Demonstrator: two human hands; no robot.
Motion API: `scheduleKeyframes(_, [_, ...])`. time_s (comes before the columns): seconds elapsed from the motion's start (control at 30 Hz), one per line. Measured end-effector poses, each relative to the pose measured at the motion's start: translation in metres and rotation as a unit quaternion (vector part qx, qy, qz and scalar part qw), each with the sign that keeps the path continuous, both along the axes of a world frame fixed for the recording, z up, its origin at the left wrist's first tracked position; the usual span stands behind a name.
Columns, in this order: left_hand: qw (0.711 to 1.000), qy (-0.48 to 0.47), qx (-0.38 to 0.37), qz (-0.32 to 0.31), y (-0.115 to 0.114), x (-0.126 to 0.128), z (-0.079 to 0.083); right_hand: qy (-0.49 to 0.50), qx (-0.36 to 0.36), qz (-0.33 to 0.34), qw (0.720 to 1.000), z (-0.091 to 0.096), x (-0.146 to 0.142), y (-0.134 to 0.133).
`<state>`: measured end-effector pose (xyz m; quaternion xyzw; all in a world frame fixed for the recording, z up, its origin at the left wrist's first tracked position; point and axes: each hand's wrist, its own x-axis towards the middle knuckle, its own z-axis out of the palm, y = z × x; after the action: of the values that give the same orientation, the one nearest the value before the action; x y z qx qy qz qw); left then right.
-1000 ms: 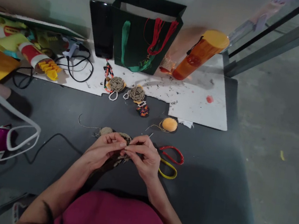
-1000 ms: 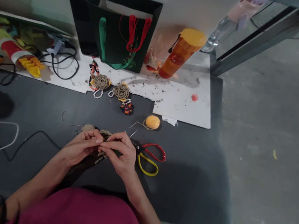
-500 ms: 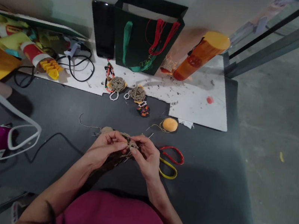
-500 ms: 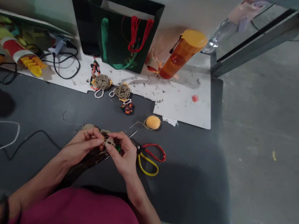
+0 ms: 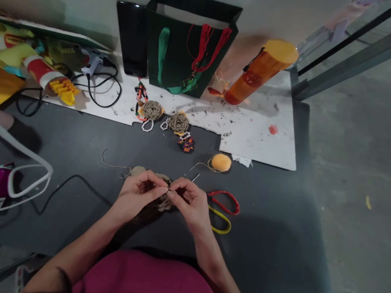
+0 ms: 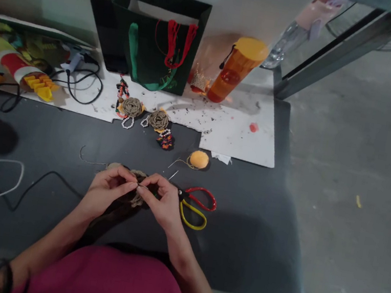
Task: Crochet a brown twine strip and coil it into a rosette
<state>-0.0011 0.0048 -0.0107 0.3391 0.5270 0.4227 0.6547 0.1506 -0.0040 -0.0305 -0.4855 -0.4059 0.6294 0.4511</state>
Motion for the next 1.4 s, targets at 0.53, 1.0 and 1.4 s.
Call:
scheduleKeyframes(0.53, [0.99, 0.102, 0.094, 0.031, -0.004, 0.002, -0.006, 0.035, -0.068, -0.009, 0.997, -0.004, -0.001, 0.0])
scheduleKeyframes(1.0, [0.963, -0.246, -0.109, 0.03, 0.002, 0.003, -0.002, 0.157, -0.106, -0.024, 0.982, -0.005, -0.011, -0.003])
scheduleKeyframes(1.4, [0.981, -0.121, -0.153, -0.003, 0.003, -0.003, -0.002, -0.109, 0.116, -0.022, 0.987, -0.001, -0.004, -0.002])
